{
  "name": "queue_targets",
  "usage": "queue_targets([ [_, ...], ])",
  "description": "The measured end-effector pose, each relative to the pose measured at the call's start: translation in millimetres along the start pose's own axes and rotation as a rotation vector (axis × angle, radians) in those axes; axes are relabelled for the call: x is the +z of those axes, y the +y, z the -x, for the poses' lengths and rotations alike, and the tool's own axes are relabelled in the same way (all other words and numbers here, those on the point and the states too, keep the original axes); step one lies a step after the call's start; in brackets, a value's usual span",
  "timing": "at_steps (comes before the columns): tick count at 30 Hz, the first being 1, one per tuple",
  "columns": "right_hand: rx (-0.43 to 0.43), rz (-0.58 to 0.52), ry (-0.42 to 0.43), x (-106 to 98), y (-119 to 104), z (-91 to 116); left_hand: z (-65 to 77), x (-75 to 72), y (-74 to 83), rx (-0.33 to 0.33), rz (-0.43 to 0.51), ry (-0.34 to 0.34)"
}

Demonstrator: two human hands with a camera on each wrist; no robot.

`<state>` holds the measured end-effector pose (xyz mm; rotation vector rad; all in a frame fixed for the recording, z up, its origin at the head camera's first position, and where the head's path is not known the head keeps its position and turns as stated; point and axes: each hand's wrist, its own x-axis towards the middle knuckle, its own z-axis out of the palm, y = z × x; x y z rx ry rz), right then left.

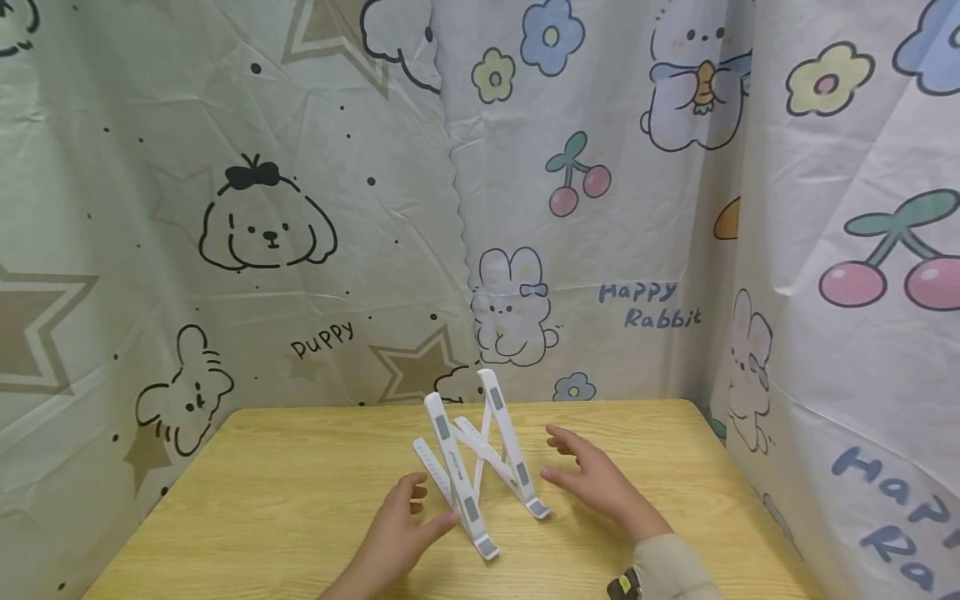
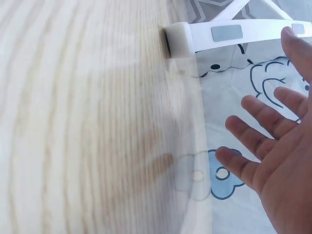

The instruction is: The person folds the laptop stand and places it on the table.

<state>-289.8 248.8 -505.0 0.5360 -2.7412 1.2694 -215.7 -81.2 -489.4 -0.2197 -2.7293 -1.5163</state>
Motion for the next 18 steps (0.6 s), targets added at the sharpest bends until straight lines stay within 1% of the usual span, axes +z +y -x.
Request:
queue_targets([
  [4, 0.031, -0.082, -0.027, 1, -1, -6, -3.6, 5.2, -0.1, -0.054, 0.094, -0.044],
  [7, 0.043, -0.125, -0.065, 1, -1, -12, -4.2, 8.3, -1.4, -0.063, 0.141, -0.05],
  [9, 0.04, -0.153, -0.097, 1, 0, -16, -4.0, 10.8, -1.8, -0.059, 0.171, -0.041],
  [12, 0.021, -0.217, -0.151, 2, 3, -23, -4.3, 15.5, -2.0, -0.035, 0.237, -0.01],
  [15, 0.0, -0.319, -0.21, 3, 5, -27, -5.3, 20.7, -2.5, 0.0, 0.292, 0.012],
  [18, 0.017, -0.424, -0.26, 5, 6, -31, -6.2, 25.8, -3.0, 0.021, 0.331, 0.025],
])
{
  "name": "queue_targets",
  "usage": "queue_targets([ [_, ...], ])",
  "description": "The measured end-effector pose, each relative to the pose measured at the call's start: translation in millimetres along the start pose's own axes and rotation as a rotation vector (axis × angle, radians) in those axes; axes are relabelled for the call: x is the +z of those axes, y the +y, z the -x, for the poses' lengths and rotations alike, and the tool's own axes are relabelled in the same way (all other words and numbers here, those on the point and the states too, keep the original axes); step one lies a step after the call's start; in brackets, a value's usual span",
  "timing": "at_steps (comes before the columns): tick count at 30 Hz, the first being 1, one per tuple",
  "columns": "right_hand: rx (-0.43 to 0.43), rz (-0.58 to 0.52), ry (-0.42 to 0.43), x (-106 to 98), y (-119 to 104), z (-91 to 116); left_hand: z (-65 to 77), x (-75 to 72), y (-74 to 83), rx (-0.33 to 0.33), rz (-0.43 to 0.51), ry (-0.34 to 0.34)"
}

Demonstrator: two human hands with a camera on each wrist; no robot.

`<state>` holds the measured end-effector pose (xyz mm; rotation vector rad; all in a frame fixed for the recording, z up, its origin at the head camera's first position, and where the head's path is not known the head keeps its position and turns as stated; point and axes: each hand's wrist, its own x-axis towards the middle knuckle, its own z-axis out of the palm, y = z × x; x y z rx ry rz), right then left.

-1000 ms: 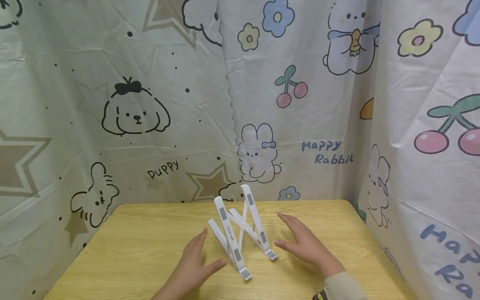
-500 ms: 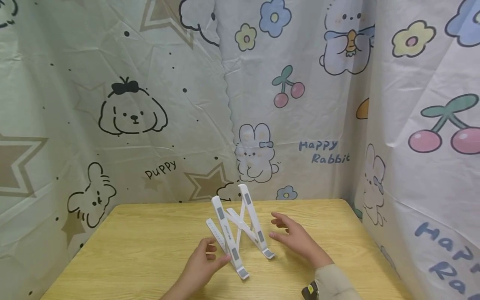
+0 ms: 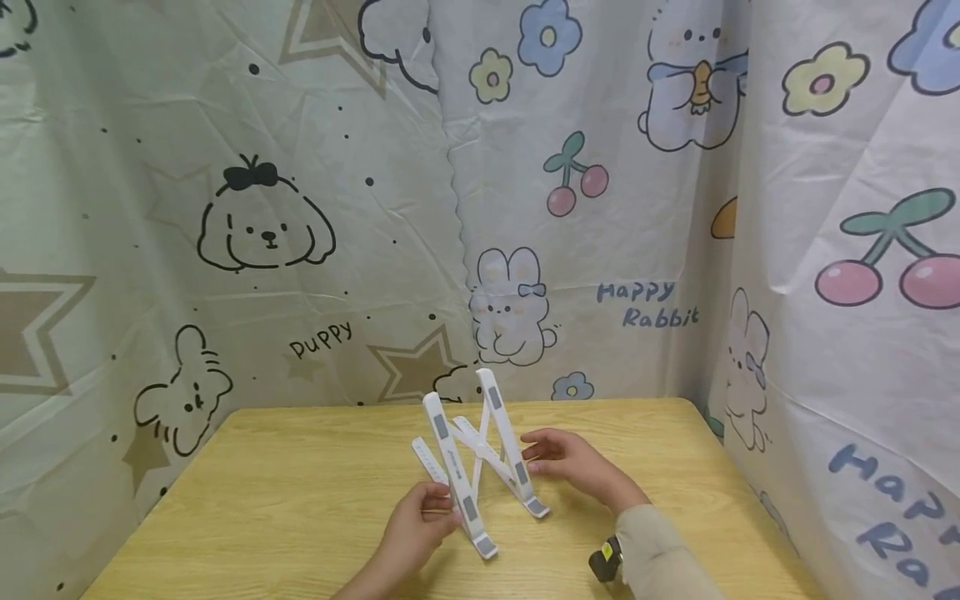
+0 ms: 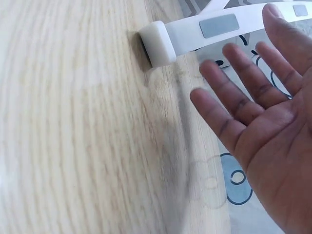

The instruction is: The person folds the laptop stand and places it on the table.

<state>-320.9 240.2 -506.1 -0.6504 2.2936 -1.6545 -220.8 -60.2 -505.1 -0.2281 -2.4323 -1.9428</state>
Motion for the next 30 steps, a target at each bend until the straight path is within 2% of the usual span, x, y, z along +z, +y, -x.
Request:
queue_targets([
  [2, 0.016, -0.051, -0.019, 0, 0, -3, -0.7, 2.5, -0.9, -0.001, 0.028, 0.014],
  [7, 0.046, -0.117, -0.047, 1, 2, -9, -4.4, 8.4, -1.7, -0.056, 0.12, 0.047],
  [13, 0.077, -0.174, -0.054, 1, 4, -15, -8.9, 14.6, -2.6, -0.077, 0.147, 0.11],
  [23, 0.092, -0.174, -0.047, 7, 9, -21, -12.8, 25.6, -6.5, -0.129, 0.238, 0.17],
  [30, 0.106, -0.155, -0.024, 6, 11, -25, -13.4, 26.5, -4.4, -0.128, 0.247, 0.164],
])
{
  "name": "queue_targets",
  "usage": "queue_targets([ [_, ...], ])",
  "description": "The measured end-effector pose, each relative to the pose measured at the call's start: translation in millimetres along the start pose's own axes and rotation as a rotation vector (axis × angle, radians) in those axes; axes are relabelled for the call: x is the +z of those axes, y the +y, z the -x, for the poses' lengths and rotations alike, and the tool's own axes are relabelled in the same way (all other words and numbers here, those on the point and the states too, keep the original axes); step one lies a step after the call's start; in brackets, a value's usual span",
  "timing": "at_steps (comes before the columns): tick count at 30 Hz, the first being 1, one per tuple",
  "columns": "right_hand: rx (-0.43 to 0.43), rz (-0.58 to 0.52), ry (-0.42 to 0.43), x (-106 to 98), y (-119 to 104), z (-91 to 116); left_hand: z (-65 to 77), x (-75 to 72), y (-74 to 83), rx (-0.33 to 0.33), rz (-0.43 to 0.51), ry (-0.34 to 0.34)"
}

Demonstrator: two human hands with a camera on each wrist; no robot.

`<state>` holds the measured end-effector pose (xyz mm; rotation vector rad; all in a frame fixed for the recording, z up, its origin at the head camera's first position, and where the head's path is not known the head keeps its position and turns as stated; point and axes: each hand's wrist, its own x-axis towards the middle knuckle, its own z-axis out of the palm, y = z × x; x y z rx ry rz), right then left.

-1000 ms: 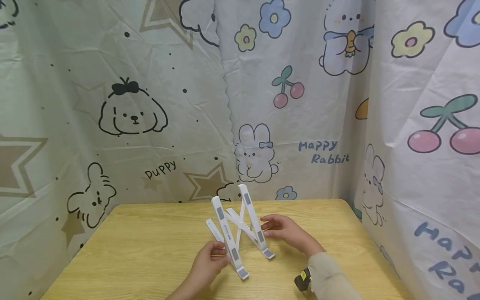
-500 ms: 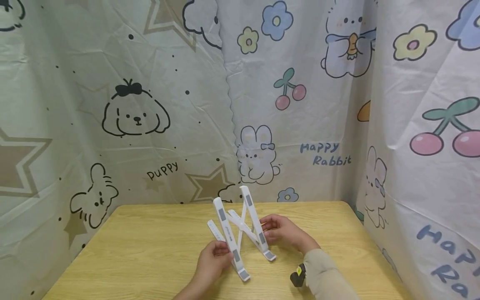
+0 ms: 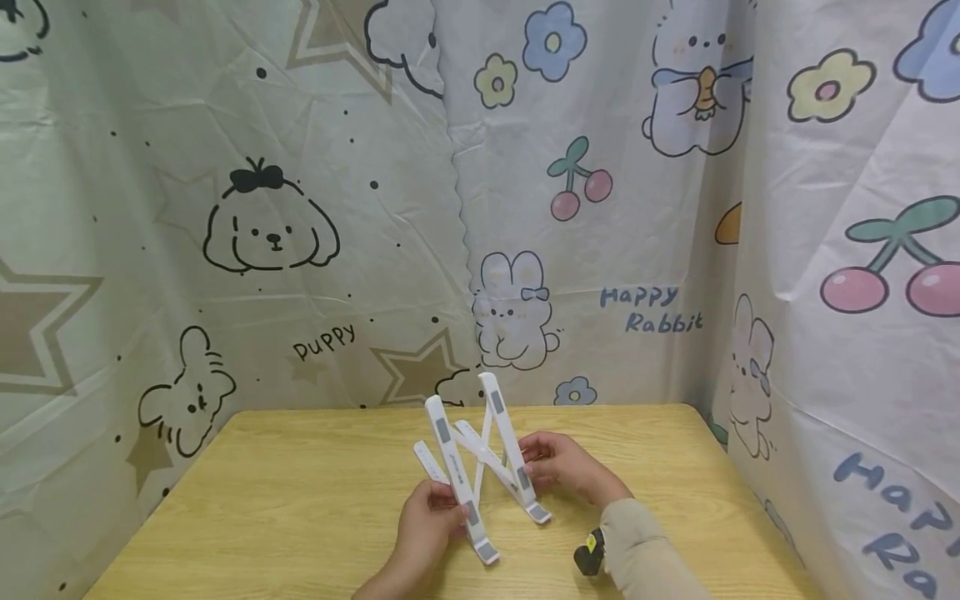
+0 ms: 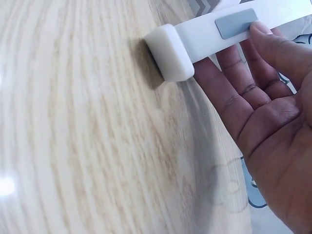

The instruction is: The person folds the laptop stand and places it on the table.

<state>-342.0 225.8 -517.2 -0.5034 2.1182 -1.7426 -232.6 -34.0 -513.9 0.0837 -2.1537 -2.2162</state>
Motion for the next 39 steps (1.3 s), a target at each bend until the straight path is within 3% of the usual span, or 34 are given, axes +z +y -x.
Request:
queue_targets([
  [8, 0.005, -0.027, -0.006, 1, 1, 0, -2.6, -2.1, -1.5, 0.013, 0.041, -0.042],
  [17, -0.003, -0.073, -0.038, 4, 4, 7, -6.9, -6.4, -1.5, 0.02, 0.012, -0.028],
  [39, 0.009, -0.107, 0.06, 26, 0, 35, -20.5, -14.0, 2.3, 0.018, -0.028, -0.074],
])
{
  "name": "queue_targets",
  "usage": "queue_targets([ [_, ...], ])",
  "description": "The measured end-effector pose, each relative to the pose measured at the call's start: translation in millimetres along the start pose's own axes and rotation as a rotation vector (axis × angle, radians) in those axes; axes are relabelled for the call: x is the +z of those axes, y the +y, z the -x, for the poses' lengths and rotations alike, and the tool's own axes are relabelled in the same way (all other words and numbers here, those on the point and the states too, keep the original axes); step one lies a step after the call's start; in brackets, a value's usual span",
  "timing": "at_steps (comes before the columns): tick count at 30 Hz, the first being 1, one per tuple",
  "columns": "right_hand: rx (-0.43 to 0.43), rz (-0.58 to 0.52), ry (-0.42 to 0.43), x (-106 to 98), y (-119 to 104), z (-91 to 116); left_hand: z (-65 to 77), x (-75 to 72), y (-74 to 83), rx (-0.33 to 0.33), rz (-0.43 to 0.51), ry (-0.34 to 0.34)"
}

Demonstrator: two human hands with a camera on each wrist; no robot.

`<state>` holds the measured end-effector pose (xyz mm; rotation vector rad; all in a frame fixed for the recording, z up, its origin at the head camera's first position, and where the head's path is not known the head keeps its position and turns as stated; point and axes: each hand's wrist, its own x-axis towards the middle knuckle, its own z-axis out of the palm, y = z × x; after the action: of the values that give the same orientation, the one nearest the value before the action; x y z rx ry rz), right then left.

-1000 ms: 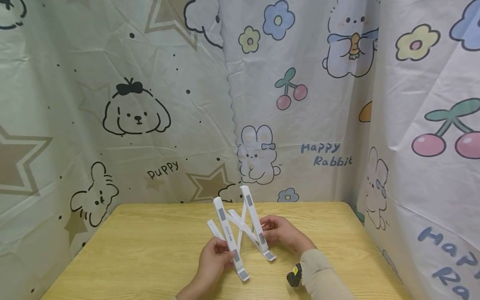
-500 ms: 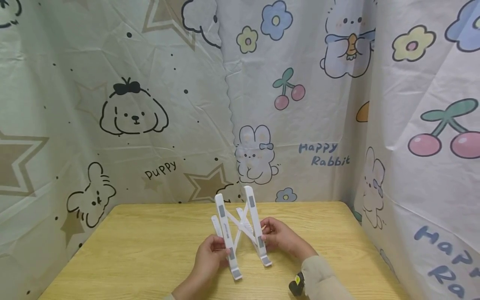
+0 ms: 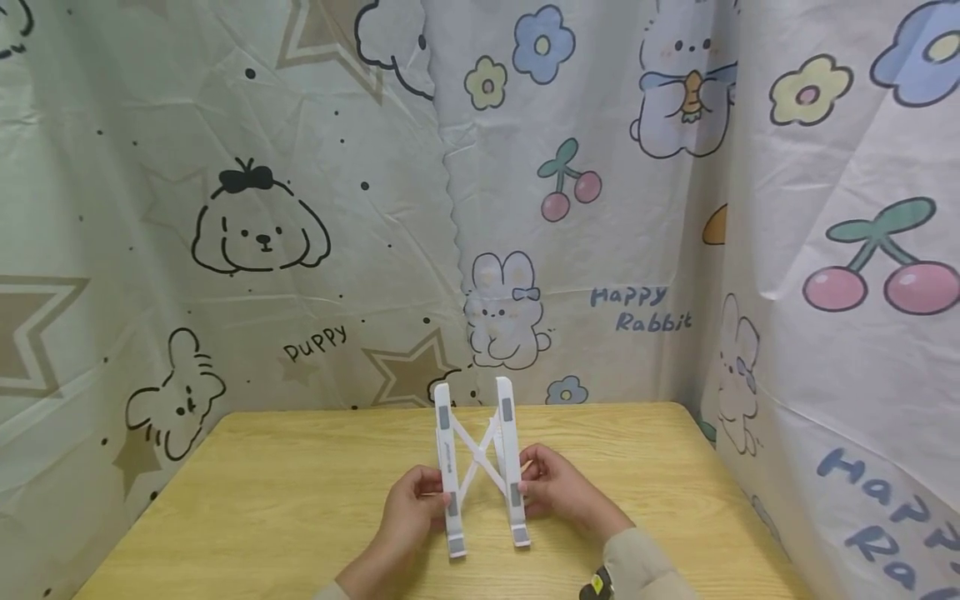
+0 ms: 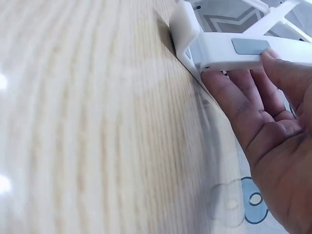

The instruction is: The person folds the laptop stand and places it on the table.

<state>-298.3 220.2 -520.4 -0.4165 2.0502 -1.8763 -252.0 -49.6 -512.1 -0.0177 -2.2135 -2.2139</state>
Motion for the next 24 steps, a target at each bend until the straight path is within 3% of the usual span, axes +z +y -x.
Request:
queue_targets([
  [14, -0.021, -0.059, 0.04, 25, 0, 5, -10.6, -18.6, 2.0, -0.007, -0.054, -0.053],
  [24, -0.057, -0.057, 0.102, 26, 1, 9, -16.8, -28.5, 1.0, -0.034, -0.022, -0.138],
])
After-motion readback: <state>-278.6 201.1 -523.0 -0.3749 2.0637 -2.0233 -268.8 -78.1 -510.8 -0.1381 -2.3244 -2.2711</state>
